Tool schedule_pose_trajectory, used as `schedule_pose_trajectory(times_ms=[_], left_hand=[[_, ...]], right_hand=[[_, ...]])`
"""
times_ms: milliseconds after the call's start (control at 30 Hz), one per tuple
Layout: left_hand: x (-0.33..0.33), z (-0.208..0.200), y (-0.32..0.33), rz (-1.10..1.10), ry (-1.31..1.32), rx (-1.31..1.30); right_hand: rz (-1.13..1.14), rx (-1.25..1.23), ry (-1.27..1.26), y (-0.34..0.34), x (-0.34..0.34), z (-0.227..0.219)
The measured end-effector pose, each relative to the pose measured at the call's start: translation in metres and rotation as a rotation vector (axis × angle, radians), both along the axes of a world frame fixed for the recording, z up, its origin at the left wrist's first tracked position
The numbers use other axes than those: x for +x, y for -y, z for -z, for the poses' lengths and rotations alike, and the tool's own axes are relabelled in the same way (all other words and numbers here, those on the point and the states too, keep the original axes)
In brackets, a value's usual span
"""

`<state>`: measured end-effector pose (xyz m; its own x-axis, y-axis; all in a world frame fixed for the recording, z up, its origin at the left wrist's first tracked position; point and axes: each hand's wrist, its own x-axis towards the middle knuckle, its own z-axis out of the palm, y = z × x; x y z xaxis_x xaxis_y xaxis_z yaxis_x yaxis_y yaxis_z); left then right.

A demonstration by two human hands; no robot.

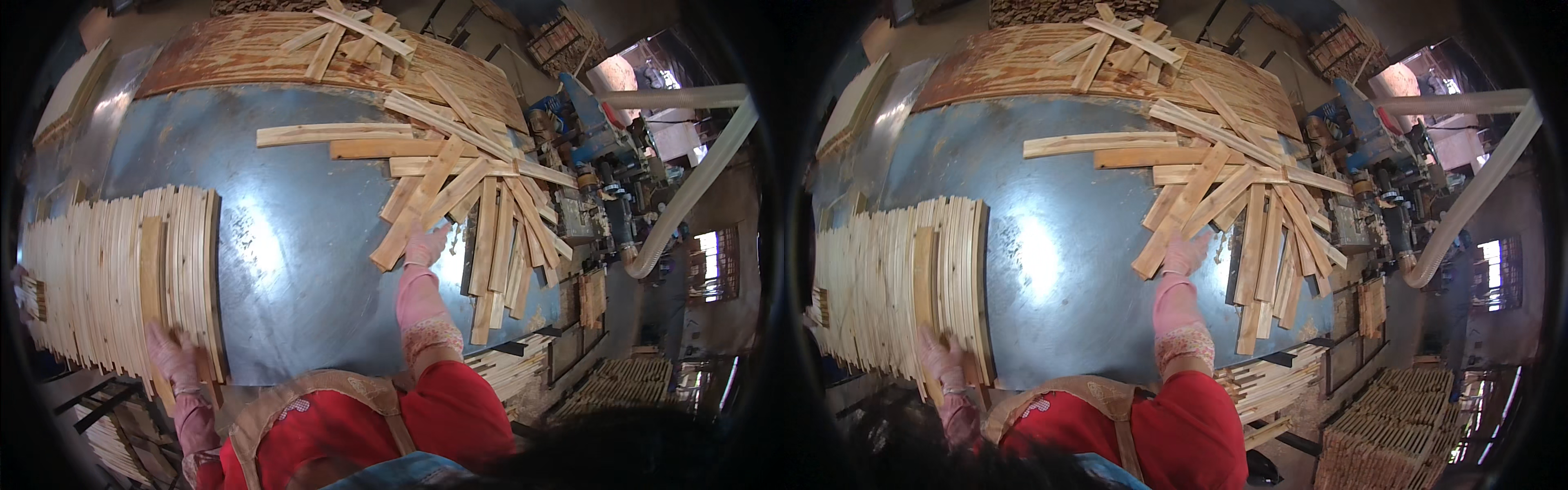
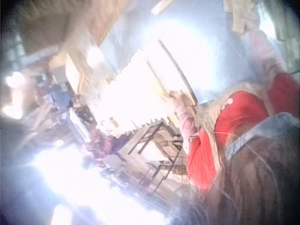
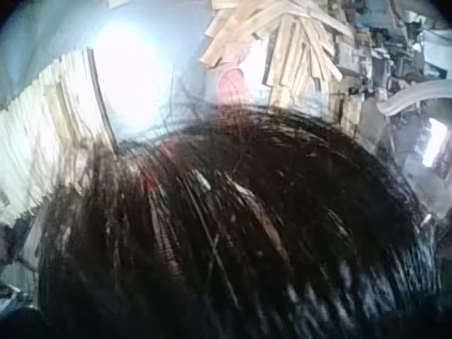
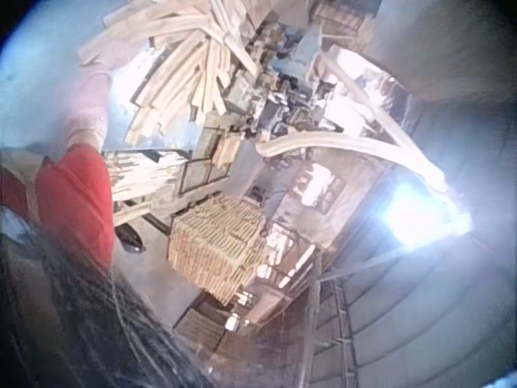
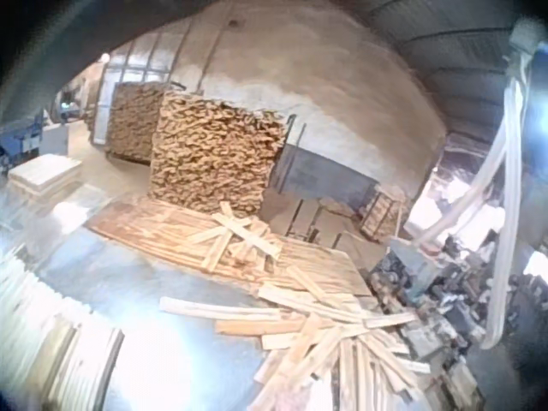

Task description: The person picks up thin wooden planks from a pile on a metal table and arranges them into a neat stack. They repeatedly gather the planks, align them, and place them onto the growing stack while wearing pink gloves.

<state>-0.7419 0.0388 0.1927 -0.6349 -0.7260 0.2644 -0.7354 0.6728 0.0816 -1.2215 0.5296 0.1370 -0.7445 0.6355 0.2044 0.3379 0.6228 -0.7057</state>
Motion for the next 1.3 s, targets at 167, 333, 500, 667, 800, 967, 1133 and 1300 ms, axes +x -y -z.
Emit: schedule_pose_trajectory(times_ms=[167, 333, 500, 667, 800, 967, 1133, 1300], left_hand=[[-0.227, -0.051, -0.195, 0.493, -0.372, 0.479], [-0.353, -0.052, -0.325, 0.661, 0.366, 0.820], [-0.332, -0.019, -0.341, 0.461, 0.361, 1.048], [-0.262, -0.033, -0.307, 0.299, -0.118, 1.833], [-0.222, -0.041, -0.286, 0.111, -0.439, 2.015], [-0.183, -0.014, -0.260, -0.199, -0.483, 1.979], [-0.189, -0.036, -0.272, -0.217, -0.521, 2.027], [-0.197, -0.010, -0.272, -0.132, -0.587, 2.162]], right_hand=[[-0.335, -0.997, 0.103, -0.032, -0.024, 0.019], [-0.440, -0.935, 0.181, 0.027, 0.050, -0.008], [-1.117, -1.041, 0.845, -0.029, 0.063, 0.014], [-1.188, 0.597, 0.197, -0.073, -0.118, -0.046], [-0.911, 0.932, 0.178, -0.113, -0.251, -0.011], [-1.103, 1.008, 0.189, -0.101, -0.281, -0.018], [-1.346, 0.775, 0.456, -0.022, -0.216, -0.095], [-1.267, -0.494, 0.599, 0.050, -0.108, 0.001]])
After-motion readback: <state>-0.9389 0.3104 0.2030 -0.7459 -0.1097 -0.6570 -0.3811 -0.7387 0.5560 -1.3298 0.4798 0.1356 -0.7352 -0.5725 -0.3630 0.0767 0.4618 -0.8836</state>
